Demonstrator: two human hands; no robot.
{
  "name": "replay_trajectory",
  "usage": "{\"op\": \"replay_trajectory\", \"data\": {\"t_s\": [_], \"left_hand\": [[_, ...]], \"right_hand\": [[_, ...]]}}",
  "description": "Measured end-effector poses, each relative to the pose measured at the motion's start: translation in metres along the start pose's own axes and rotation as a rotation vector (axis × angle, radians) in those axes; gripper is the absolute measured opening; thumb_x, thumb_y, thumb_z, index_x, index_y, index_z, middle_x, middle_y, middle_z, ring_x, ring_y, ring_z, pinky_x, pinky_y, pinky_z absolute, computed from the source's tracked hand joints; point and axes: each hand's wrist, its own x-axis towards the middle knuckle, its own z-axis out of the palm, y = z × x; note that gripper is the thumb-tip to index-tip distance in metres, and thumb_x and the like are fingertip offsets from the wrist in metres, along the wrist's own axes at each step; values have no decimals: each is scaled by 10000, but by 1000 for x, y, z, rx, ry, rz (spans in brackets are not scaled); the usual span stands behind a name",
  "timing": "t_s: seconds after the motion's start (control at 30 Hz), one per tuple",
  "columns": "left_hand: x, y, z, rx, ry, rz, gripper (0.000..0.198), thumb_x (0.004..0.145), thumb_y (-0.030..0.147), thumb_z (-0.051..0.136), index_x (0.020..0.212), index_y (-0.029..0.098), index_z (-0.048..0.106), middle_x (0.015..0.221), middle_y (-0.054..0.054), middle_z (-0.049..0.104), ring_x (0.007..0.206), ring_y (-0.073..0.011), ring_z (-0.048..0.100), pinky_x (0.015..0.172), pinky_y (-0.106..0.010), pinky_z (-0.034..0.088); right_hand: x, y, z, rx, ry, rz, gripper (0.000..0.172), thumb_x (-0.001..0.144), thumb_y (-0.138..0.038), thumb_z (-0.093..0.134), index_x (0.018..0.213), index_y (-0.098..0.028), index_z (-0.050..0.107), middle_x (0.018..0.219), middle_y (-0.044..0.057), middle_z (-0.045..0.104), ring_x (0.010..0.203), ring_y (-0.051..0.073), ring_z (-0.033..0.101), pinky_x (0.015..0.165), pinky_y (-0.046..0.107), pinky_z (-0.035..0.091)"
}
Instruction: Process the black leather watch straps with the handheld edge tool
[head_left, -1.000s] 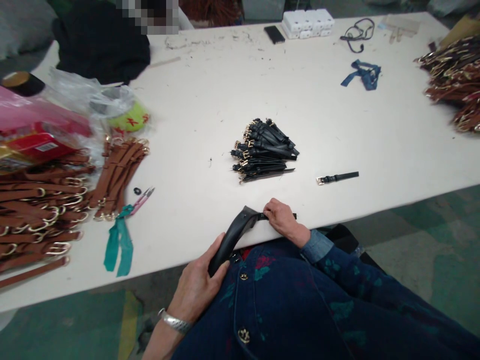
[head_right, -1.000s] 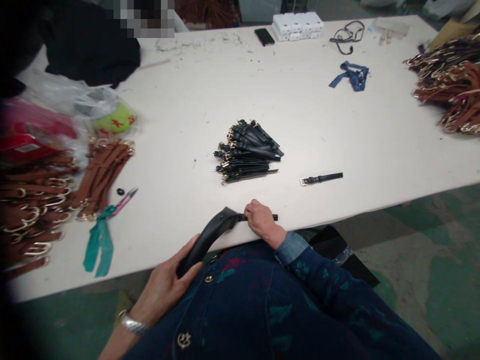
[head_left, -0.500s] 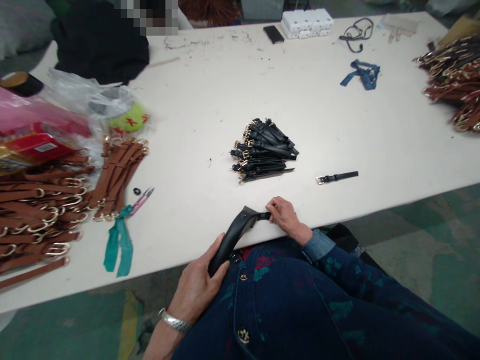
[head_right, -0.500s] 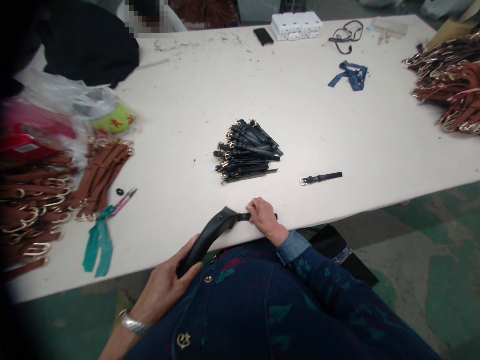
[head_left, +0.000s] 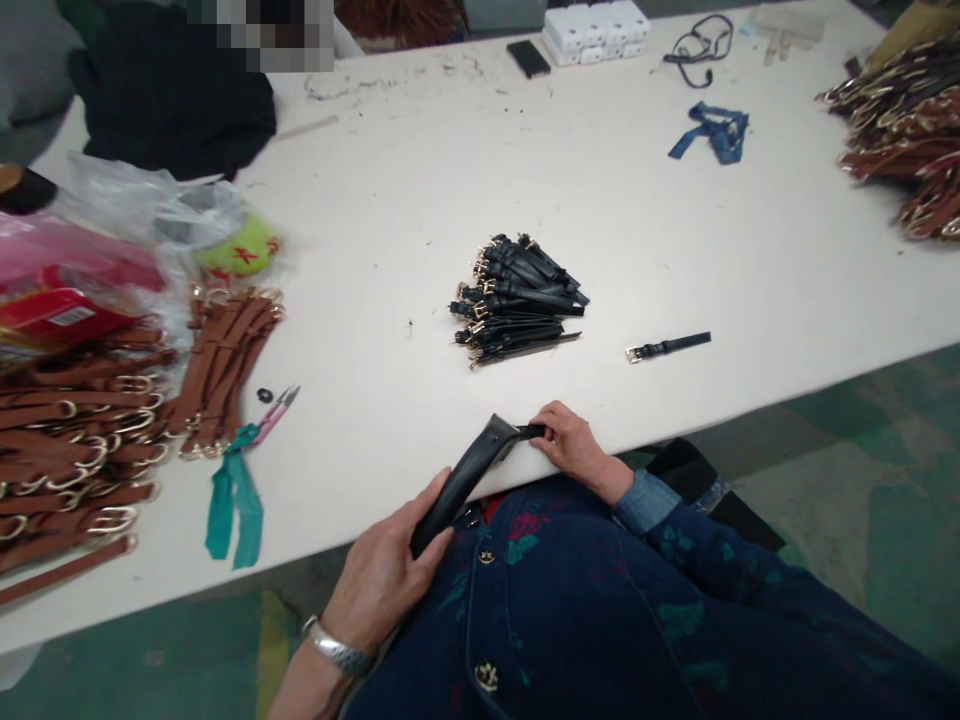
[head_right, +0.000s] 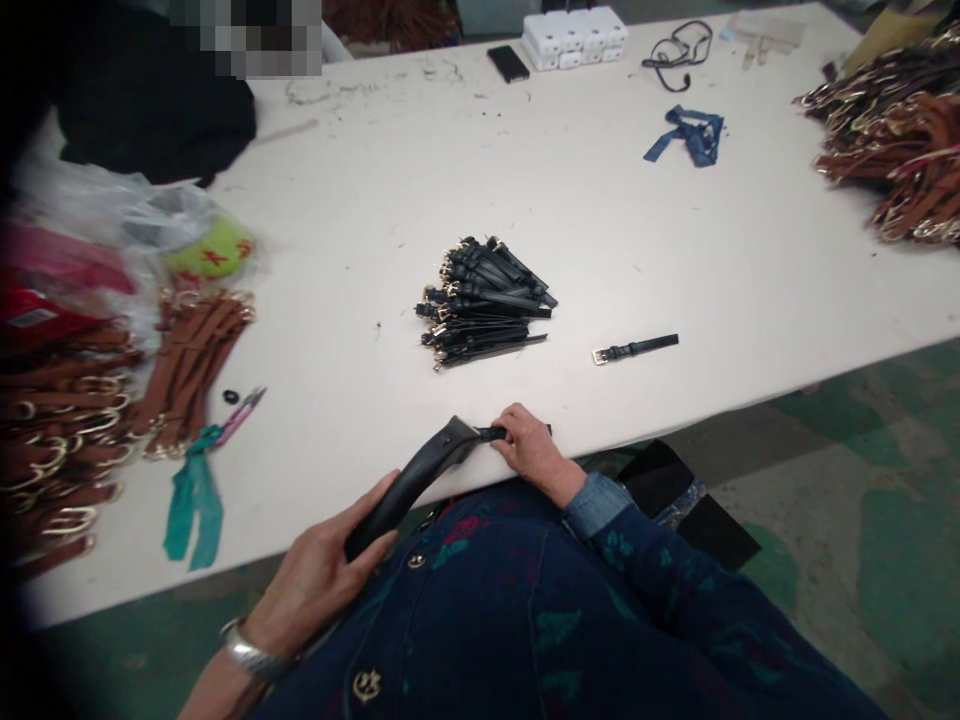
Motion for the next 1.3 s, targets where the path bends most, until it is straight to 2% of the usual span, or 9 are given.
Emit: {"op": "replay_trajectory", "data": {"t_s": [0.13,0.27,0.37,0.5,0.67,0.93,1.0,1.2,1.3], "left_hand": [[14,14,-6,34,-18,-24,628,822,417,477,1417,291,322,1214,-33,641,984,-229,654,830,-342,512],[28,25,-5,41,5,-12,616,815,391,482,1408,294,343,1138,-40,679,860,-212,676,749,-317,509],[29,20,-7,27,31,0,618,810,413,478,1401,275,361,1110,-39,691,849,-207,677,757,-308,508],[17,-1,-16,21,27,-32,626,800,440,481,1395,281,371,1040,-13,713,770,-199,682,721,-307,523],[7,-14,-20,9,2,3,630,781,430,516,1381,280,399,1114,-2,691,907,-215,673,780,-305,527],[26,20,-9,84,-22,12,629,810,403,478,1412,291,335,1240,-42,624,951,-223,662,824,-325,501],[30,21,-9,86,-23,11,625,816,403,467,1415,294,327,1241,-46,623,951,-226,661,826,-332,499],[19,-9,-21,39,9,33,625,790,414,512,1387,275,388,1147,-15,677,981,-225,658,849,-325,508],[16,-14,-21,34,6,38,626,782,404,528,1380,270,399,1095,-7,700,1006,-229,651,863,-335,510]], "right_hand": [[-1,1,4,-17,43,4,244,709,-91,662,928,-186,611,907,24,552,645,103,508,633,251,441],[-1,1,5,0,79,28,225,695,-103,684,899,-167,614,893,33,554,616,102,505,617,258,457],[-1,3,6,55,89,16,210,707,-104,664,904,-164,624,953,51,566,610,96,510,616,261,472],[-3,6,7,116,93,-14,207,711,-93,645,905,-167,639,1029,66,569,610,88,512,615,259,485],[-3,7,8,123,98,-7,213,708,-88,653,907,-163,643,1031,67,578,615,90,521,601,253,482],[0,5,7,111,110,-6,196,689,-79,675,864,-157,633,975,62,588,559,75,491,572,248,481],[0,6,8,131,115,1,183,688,-86,676,850,-157,630,958,60,588,546,73,483,555,245,481],[0,6,7,159,101,3,181,685,-83,675,849,-152,643,989,66,587,586,84,516,578,251,482],[0,5,6,154,98,8,182,690,-78,668,854,-153,645,990,63,586,581,80,508,574,245,476]]}}
